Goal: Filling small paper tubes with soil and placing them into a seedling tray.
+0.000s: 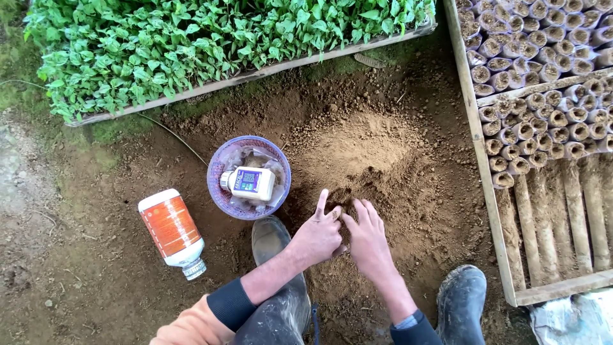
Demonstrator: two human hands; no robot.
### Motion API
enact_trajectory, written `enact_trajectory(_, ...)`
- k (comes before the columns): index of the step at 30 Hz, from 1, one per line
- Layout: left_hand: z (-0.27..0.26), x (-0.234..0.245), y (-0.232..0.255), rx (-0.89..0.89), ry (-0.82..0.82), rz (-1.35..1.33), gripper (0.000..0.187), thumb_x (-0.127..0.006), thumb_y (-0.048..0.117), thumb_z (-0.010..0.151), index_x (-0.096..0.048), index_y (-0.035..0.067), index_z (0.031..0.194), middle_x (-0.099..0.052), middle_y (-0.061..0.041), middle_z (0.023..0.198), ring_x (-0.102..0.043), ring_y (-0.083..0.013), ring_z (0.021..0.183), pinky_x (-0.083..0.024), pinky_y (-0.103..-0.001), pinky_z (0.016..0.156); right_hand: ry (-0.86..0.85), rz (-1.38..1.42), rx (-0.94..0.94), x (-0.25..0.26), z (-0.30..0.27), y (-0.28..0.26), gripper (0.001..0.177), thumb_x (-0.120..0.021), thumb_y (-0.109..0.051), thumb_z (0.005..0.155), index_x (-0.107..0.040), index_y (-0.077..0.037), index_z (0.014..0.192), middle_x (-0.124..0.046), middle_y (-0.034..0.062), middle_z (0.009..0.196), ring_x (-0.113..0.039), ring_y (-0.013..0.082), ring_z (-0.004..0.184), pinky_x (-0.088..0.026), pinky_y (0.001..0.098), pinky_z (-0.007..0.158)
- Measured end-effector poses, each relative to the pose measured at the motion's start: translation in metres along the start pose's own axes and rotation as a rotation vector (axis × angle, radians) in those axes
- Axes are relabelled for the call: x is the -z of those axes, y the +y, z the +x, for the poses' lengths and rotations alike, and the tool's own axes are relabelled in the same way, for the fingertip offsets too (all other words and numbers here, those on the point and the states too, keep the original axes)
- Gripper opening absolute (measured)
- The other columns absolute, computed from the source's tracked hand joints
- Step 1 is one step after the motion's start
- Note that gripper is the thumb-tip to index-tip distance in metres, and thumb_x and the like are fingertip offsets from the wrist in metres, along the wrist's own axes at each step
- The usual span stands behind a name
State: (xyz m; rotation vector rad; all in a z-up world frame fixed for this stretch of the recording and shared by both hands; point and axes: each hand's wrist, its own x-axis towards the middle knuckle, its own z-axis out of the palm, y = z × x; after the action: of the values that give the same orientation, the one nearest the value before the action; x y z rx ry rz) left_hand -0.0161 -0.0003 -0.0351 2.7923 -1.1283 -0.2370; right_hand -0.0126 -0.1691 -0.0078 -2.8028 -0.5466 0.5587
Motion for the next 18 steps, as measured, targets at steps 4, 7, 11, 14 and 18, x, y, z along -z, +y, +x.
enact_trajectory(4,-0.003,0.012,-0.002,0.011,0.025,-0.025,0.041,-0.064,0.05,0.083,-0.081,0.014,0.08,-0.075,-0.009,0.095,-0.052,-0.0275,0.125,-0.001,-0.073,0.124,0.072,0.499,-0.199,0.004,0.003,0.008,0.056,-0.065,0.004,0.083,-0.057,-0.01,0.136,-0.04,0.0162,0.154,-0.035,0.0357,0.144,-0.038,0.0486,0.115)
enact_trajectory(7,-0.006,0.011,-0.003,0.024,0.076,-0.042,0.042,-0.064,0.05,0.082,-0.08,0.011,0.08,-0.074,-0.011,0.104,-0.052,-0.029,0.126,-0.003,-0.073,0.123,0.171,0.417,-0.194,-0.037,0.011,0.006,0.075,-0.079,-0.004,0.077,-0.05,-0.008,0.145,-0.033,0.023,0.155,-0.032,0.0399,0.144,-0.04,0.0547,0.113)
enact_trajectory(11,-0.008,0.019,-0.004,0.011,0.083,-0.045,0.04,-0.067,0.05,0.083,-0.081,0.013,0.078,-0.075,-0.01,0.107,-0.053,-0.0287,0.126,-0.004,-0.075,0.122,0.508,0.364,-0.009,-0.106,0.012,0.016,0.058,-0.081,-0.002,0.071,-0.061,0.002,0.125,-0.051,0.03,0.129,-0.054,0.0486,0.119,-0.049,0.0552,0.1)
enact_trajectory(14,-0.003,0.023,-0.006,-0.003,-0.14,-0.059,0.035,-0.069,0.049,0.09,-0.081,0.016,0.084,-0.068,-0.01,0.125,-0.048,-0.0317,0.136,0.005,-0.079,0.116,0.424,0.706,-0.306,-0.039,0.015,-0.001,0.044,-0.071,0.008,0.075,-0.067,0.0,0.119,-0.07,0.0126,0.115,-0.069,0.0254,0.101,-0.059,0.0333,0.093)
enact_trajectory(18,-0.003,0.022,-0.002,-0.037,0.008,-0.12,0.027,-0.071,0.035,0.08,-0.078,0.014,0.095,-0.065,-0.014,0.122,-0.044,-0.0327,0.134,-0.002,-0.079,0.117,0.343,0.793,-0.364,0.013,-0.003,-0.006,0.043,-0.074,0.002,0.076,-0.067,-0.006,0.118,-0.074,0.0093,0.115,-0.072,0.0209,0.099,-0.058,0.0311,0.091)
